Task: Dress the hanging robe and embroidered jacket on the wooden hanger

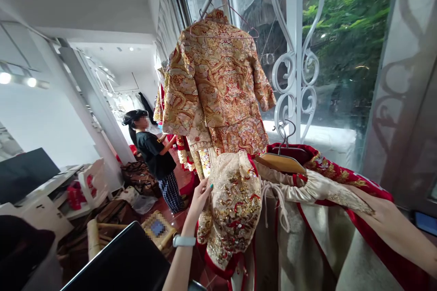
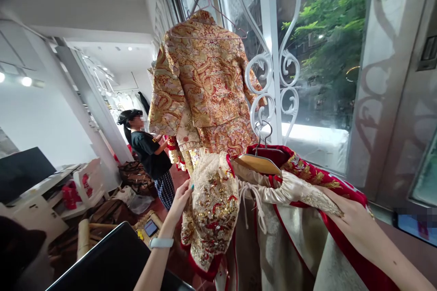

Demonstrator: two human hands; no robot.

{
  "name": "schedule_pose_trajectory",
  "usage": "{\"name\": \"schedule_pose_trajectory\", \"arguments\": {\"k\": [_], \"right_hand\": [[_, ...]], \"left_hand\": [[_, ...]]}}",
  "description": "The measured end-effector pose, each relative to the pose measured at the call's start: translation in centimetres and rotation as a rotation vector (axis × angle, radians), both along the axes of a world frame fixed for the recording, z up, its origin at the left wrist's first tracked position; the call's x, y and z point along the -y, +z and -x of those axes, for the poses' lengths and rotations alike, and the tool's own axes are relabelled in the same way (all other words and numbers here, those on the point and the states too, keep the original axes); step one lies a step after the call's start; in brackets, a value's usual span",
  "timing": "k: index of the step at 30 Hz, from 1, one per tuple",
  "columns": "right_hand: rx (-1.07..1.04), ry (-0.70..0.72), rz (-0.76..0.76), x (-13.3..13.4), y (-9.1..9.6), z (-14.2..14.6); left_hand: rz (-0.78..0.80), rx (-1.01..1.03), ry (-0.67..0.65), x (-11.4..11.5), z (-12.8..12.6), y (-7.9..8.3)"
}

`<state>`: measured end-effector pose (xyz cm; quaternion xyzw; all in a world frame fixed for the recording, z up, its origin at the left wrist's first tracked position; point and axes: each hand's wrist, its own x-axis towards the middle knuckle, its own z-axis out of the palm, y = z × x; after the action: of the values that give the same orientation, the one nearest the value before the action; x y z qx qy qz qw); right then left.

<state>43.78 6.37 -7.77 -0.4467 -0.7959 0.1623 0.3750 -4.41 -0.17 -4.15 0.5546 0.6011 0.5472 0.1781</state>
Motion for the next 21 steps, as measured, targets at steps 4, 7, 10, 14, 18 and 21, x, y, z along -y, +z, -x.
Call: {"name": "schedule_pose_trajectory", "arguments": {"k": [4, 7, 10, 14, 18, 21], "right_hand": [[-0.003, -0.010, 0.009, 0.5, 0.2, 0.1], [-0.024, -0.035, 0.001, 1.4, 0.6, 0.6], [-0.047, -0.038, 0.007, 2.1, 1.2, 1.1], [-0.079, -0.028, 0.012, 2.6, 2.1, 1.6], [-0.082, -0.017, 0.055, 2.7, 2.6, 1.5], [-0.070, 0.034, 0.118, 2.9, 2.6, 0.7]], "left_hand": [[-0.022, 0.003, 0.096, 0.0, -1.9, 0.4], [-0.114, -0.060, 0.260, 2.2, -4.0, -0.8], [-0.143, -0.224, 0.286, 4.3, -5.2, -1.3], [-0.268, -0.383, 0.336, 3.1, -4.8, 2.7], [-0.069, -0.535, -0.043, -2.4, -4.3, 9.6], [0.242, -0.612, -0.318, -6.3, -4.2, 12.3]]}}
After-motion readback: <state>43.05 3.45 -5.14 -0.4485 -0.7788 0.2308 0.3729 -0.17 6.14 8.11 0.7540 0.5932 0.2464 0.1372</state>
